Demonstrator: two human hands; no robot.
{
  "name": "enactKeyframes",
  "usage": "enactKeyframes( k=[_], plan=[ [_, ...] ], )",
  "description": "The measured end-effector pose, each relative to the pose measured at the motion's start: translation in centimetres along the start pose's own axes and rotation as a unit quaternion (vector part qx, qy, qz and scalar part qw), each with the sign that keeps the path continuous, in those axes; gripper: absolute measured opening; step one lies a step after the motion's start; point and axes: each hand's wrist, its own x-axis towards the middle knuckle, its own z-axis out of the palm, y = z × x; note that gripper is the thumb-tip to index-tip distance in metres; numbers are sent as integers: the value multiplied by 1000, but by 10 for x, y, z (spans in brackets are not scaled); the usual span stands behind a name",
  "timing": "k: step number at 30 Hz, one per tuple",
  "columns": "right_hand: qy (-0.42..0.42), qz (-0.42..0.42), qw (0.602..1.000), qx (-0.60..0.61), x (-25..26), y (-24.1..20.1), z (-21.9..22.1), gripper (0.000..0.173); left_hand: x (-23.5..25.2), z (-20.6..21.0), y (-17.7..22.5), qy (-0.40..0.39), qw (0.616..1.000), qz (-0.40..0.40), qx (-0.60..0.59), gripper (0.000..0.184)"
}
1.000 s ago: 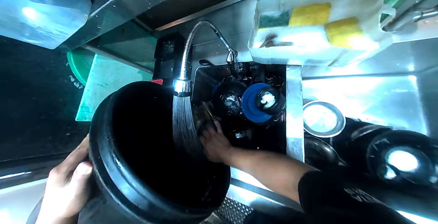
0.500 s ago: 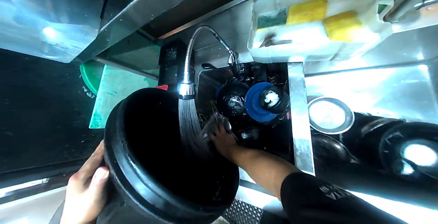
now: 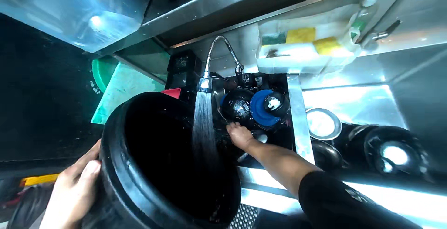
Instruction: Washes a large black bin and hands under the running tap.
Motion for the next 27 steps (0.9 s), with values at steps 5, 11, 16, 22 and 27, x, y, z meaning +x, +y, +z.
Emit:
enactKeyframes(
  k=[5, 11, 16, 22, 27],
  plan=[
    [47, 69, 995, 60, -11, 34, -6, 44, 10, -3, 1, -7, 997, -54, 53, 88],
    [183, 180, 959, 118, -22, 62, -5, 38, 9, 10, 170, -7, 948, -311, 63, 47],
    [197, 241, 941, 134, -28, 65, 12, 34, 21, 12, 119, -47, 985, -158, 54, 63],
    [244, 205, 927, 198, -33, 51, -6, 34, 47, 22, 39, -23, 994, -99, 40, 81],
    [129, 153, 926, 320, -15, 2, -50, 40, 66, 35, 55, -32, 987, -138, 80, 90]
  ],
)
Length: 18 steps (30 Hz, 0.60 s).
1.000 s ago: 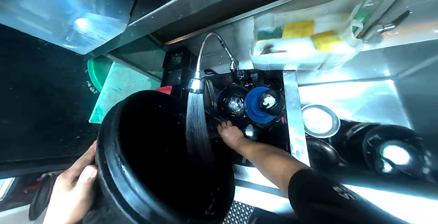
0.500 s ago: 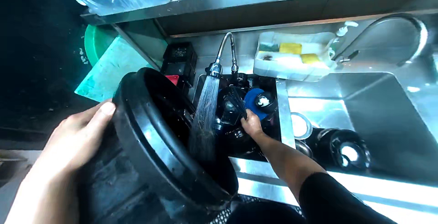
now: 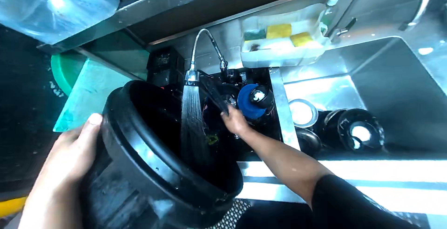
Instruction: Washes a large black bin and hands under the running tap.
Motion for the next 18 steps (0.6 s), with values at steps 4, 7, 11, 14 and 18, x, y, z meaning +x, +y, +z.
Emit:
enactKeyframes(
  k=[4, 7, 11, 14, 18],
  plan=[
    [-210, 162, 877, 400, -18, -38, 49, 29, 22, 5, 8, -15, 999, -35, 0, 88],
    [-265, 199, 797, 505, -27, -57, 64, 22, 35, 5, 0, -14, 999, -29, 1, 85],
    [-294, 187, 772, 533, -29, -72, 64, 20, 39, 7, 6, 17, 999, 8, 36, 77],
    [-304, 193, 785, 505, -31, -82, 64, 19, 42, 5, 1, 78, 989, 106, 71, 64],
    [-245, 172, 775, 557, -21, -83, 61, 25, 8, -8, 29, 93, 985, 140, 25, 54]
  ],
)
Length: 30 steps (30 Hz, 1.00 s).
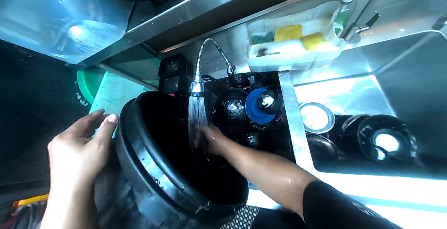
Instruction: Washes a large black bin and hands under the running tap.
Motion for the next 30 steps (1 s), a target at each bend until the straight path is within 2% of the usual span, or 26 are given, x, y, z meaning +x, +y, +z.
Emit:
enactKeyframes(
  k=[3, 7, 10, 12, 14, 15, 16, 17, 19, 21, 23, 25, 28, 30],
  plan=[
    [-12, 13, 999, -27, -2, -9, -8, 26, -37, 5, 39, 75, 997, 8, -32, 44],
    [8, 30, 999, -20, -9, -14, -15, 21, -56, 12, 40, 156, 983, 2, -98, 33],
    [8, 52, 998, -21, -10, -19, -16, 26, -82, -2, 62, 177, 971, 125, -104, 30],
    [-4, 65, 997, -45, -6, -16, -16, 30, -114, 1, 99, 144, 961, 195, -133, 26],
    [-24, 65, 990, -123, -3, -15, -13, 33, -148, 29, 144, 52, 957, 193, -211, 28],
    [-30, 55, 981, -186, -4, -18, -12, 33, -163, 56, 164, 18, 953, 155, -261, 31],
    [-33, 37, 963, -265, -6, -24, -11, 35, -175, 86, 182, 6, 944, 83, -319, 40],
    [-37, 20, 937, -346, -9, -30, -13, 38, -183, 117, 196, 12, 925, -14, -378, 56],
    [-49, 12, 874, -483, -14, -47, -19, 45, -182, 171, 209, 34, 874, -228, -427, 86],
    [-41, 16, 812, -583, -17, -59, -29, 47, -167, 209, 206, 63, 808, -369, -455, 96],
    [-42, 32, 740, -671, -20, -69, -38, 48, -148, 234, 203, 102, 739, -439, -500, 90],
    [-64, 13, 681, -730, -35, -76, -42, 48, -129, 242, 209, 139, 667, -472, -560, 77],
    [-56, -4, 670, -740, -49, -83, -35, 44, -107, 248, 214, 208, 590, -470, -623, 58],
    [-49, 7, 663, -747, -43, -89, -26, 47, -102, 254, 210, 239, 559, -443, -659, 56]
  ],
)
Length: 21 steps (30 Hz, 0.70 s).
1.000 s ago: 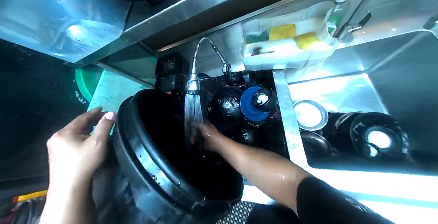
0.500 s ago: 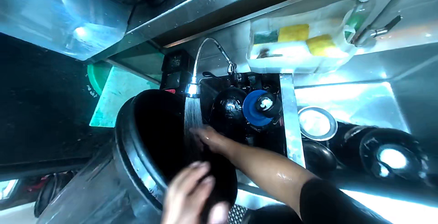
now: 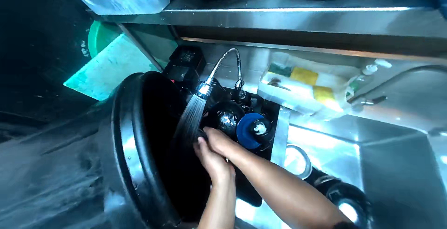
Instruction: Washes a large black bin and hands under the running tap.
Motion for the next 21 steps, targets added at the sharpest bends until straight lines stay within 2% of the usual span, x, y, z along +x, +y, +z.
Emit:
enactKeyframes(
  k=[3, 5, 7, 8, 10, 12, 14, 16, 19, 21],
  plan=[
    [1, -9, 997, 76, 11, -7, 0, 44, 9, 1, -1, 1, 998, 17, -60, 49],
    [52, -16, 974, 218, 13, -14, 13, 19, 21, 1, 2, 2, 994, 0, -110, 44],
    [40, -4, 943, 332, 16, -9, 17, 12, 33, 0, 0, -12, 991, -52, -124, 47],
    [13, 1, 940, 340, 14, -3, 15, 14, 38, 0, -2, -2, 991, -78, -105, 46],
    [-13, 19, 969, 248, 10, 7, 5, 28, 46, 3, 0, 22, 991, -120, -52, 44],
    [-42, -10, 985, 166, 6, 19, -2, 43, 46, 7, 9, -9, 991, -133, -28, 42],
    [-44, -62, 992, 97, 14, 45, 1, 50, 50, 6, 4, -37, 990, -129, -54, 39],
    [-15, -67, 995, 67, 12, 49, 1, 47, 46, 8, 9, -29, 989, -132, -66, 37],
    [52, -55, 995, 64, 5, 38, 6, 44, 32, 20, 35, 50, 990, -129, -15, 30],
    [136, -38, 974, 179, 2, 26, 11, 45, 40, 17, 19, 81, 992, -97, -1, 31]
  ],
)
